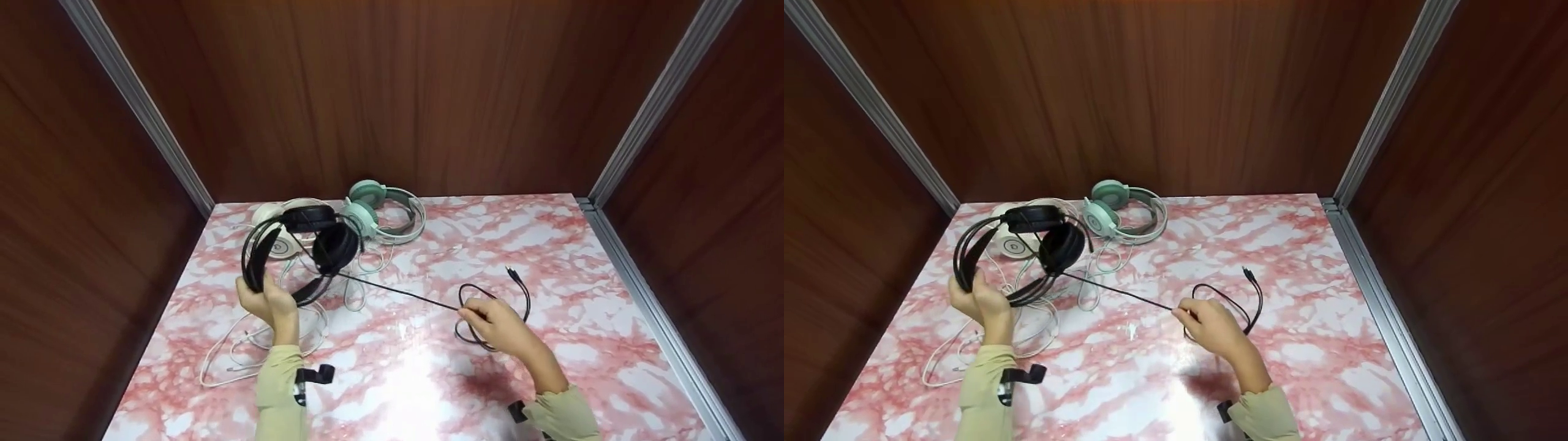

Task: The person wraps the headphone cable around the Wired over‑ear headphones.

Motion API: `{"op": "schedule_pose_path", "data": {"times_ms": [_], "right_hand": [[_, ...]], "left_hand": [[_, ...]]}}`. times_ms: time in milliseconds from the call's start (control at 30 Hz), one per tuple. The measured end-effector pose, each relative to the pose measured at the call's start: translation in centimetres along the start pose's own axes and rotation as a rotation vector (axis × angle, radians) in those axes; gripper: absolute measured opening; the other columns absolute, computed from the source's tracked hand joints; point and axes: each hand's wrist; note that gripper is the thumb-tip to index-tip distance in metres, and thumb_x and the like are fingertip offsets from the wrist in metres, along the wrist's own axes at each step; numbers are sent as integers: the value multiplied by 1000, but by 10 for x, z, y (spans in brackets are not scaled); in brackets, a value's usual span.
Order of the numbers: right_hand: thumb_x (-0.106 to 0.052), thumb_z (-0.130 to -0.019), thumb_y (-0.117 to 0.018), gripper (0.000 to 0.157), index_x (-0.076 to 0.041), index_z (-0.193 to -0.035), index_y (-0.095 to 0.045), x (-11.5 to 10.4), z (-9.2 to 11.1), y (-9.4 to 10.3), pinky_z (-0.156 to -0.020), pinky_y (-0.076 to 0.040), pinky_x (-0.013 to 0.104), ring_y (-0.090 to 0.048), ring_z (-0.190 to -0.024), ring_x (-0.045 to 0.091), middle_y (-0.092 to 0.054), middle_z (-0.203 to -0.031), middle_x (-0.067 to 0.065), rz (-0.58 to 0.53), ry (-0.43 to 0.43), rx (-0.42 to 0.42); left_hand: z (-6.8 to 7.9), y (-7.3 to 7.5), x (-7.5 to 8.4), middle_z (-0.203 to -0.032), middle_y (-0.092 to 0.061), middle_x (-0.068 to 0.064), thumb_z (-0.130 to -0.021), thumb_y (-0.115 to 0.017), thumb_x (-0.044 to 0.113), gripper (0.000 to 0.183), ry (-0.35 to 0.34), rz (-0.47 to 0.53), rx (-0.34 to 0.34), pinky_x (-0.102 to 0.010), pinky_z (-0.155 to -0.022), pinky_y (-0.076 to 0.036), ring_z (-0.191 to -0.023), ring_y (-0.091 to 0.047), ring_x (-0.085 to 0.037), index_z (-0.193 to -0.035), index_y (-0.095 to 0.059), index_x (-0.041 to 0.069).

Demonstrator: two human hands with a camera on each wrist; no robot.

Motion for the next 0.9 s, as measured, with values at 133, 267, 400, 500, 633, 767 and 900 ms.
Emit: {"op": "schedule_pose_path", "data": {"times_ms": [133, 267, 400, 500, 633, 767, 900], "right_hand": [[-24, -94, -66, 21, -24, -75, -58, -7, -9, 21, -48, -31, 21, -34, -50, -1, -41, -59, -17, 70, 94, 8], [-19, -91, -70, 10, -23, -82, -67, -12, -19, 39, -45, -34, 20, -38, -49, -2, -52, -62, -17, 144, 210, 83], [-11, -87, -74, 8, -19, -84, -72, -17, -31, 53, -46, -38, 19, -44, -51, -2, -61, -68, -13, 160, 332, 200], [-10, -83, -77, 7, -15, -83, -72, -22, -42, 58, -47, -40, 21, -46, -53, 1, -62, -69, -9, 198, 428, 302], [-16, -85, -76, 7, -11, -85, -73, -26, -57, 59, -48, -43, 26, -51, -55, 6, -65, -72, -3, 219, 499, 416], [-18, -85, -76, 9, -9, -85, -73, -27, -72, 59, -47, -42, 28, -50, -53, 8, -66, -71, -1, 213, 525, 482], [-13, -83, -77, 6, -8, -85, -74, -21, -85, 59, -47, -39, 26, -47, -52, 8, -64, -67, -1, 151, 517, 524]], "left_hand": [[-16, -2, 6, -65, -46, -2, -77, -61, -1, 8, -214, -179, -141, -27, -63, -33, -63, -41, -17, -76, -53, 1], [-24, 5, 11, -60, -51, -4, -76, -59, 6, 6, -402, -344, -308, -35, -56, -36, -56, -41, -22, -79, -56, 2], [-27, 17, 14, -59, -57, -7, -73, -59, 5, 10, -513, -421, -469, -44, -52, -41, -50, -47, -28, -82, -60, 3], [-27, 24, 15, -66, -64, -9, -71, -61, 3, 16, -533, -429, -605, -48, -56, -45, -55, -56, -31, -87, -64, 5], [-25, 24, 20, -75, -68, -9, -67, -63, 1, 25, -558, -428, -801, -46, -60, -48, -63, -62, -30, -92, -66, 7], [-22, 19, 25, -80, -67, -6, -62, -63, -4, 34, -575, -366, -988, -38, -65, -48, -68, -60, -23, -95, -67, 5], [-15, 15, 38, -80, -64, -3, -61, -59, -13, 36, -495, -258, -1126, -26, -71, -45, -72, -57, -16, -92, -66, 2]]}}
Point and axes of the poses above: each hand's wrist, its own z-axis away from the middle knuckle, its own y-axis out of the back of the hand, x = y × z
